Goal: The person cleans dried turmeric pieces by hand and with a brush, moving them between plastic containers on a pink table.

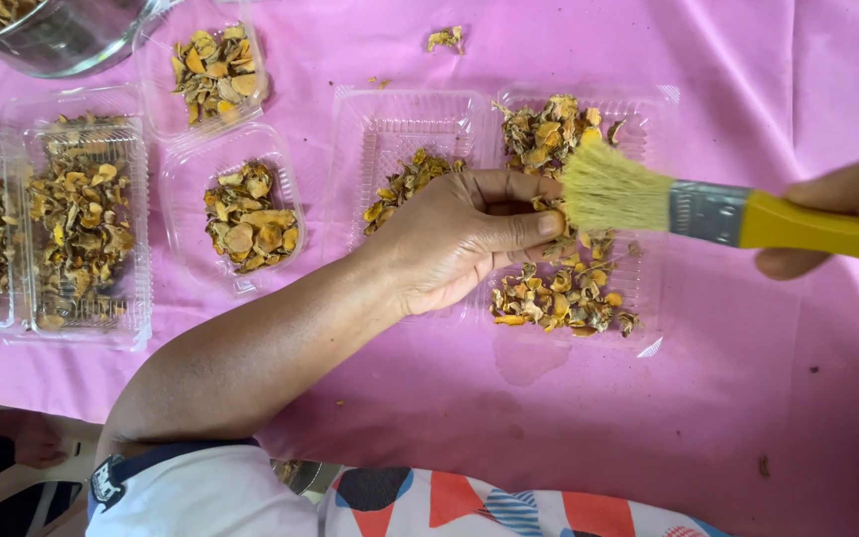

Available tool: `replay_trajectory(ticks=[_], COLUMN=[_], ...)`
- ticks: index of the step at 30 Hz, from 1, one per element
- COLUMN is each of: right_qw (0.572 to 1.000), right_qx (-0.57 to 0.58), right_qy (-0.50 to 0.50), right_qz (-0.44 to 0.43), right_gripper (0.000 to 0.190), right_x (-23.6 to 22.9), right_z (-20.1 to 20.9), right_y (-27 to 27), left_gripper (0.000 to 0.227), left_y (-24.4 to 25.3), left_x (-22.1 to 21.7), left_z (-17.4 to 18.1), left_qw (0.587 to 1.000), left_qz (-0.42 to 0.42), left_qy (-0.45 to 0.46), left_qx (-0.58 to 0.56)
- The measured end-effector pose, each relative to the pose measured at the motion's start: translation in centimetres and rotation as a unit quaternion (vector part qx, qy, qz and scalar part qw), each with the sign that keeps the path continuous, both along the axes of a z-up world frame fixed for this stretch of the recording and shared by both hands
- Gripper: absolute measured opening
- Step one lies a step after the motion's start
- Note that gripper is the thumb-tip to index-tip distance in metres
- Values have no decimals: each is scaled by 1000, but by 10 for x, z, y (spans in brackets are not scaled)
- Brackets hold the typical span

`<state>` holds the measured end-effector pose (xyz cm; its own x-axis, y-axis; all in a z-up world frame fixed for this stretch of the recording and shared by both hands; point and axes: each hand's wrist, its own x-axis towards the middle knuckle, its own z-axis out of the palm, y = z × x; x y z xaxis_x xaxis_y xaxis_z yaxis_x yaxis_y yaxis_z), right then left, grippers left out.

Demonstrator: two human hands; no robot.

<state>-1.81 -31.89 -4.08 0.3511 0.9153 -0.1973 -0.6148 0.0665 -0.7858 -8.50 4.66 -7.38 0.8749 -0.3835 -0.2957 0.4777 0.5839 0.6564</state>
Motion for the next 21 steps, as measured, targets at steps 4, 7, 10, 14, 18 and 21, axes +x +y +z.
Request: replay_trajectory(ticks=[4,7,10,14,18,21], right_qw=[820,849,811,850,818,783], right_qx=[-234,-263,-315,-260,-118,-219], right_qy=[-414,-353,-401,-357,-471,-497], right_qz=[-318,-292,-286,-287,-308,-302], right_gripper=[50,40,42,39,28,26], right_x=[-60,-55,-65,-50,-63,-70], right_z=[18,14,46,2,-9,38], right_y=[55,20,58,37,23,59], left_gripper=[30,30,26,30,33,23], left_y=[0,0,-1,-2,-4,-8], left_x=[1,1,-1,-2,-1,-2], left_z=[6,10,7,16,2,2], left_qw=[999,1000,999,993,995,990], left_qz=[-16,-11,-10,-30,12,-14], left_qy=[2,-2,-14,7,2,-44], left_qx=[48,28,32,110,97,131])
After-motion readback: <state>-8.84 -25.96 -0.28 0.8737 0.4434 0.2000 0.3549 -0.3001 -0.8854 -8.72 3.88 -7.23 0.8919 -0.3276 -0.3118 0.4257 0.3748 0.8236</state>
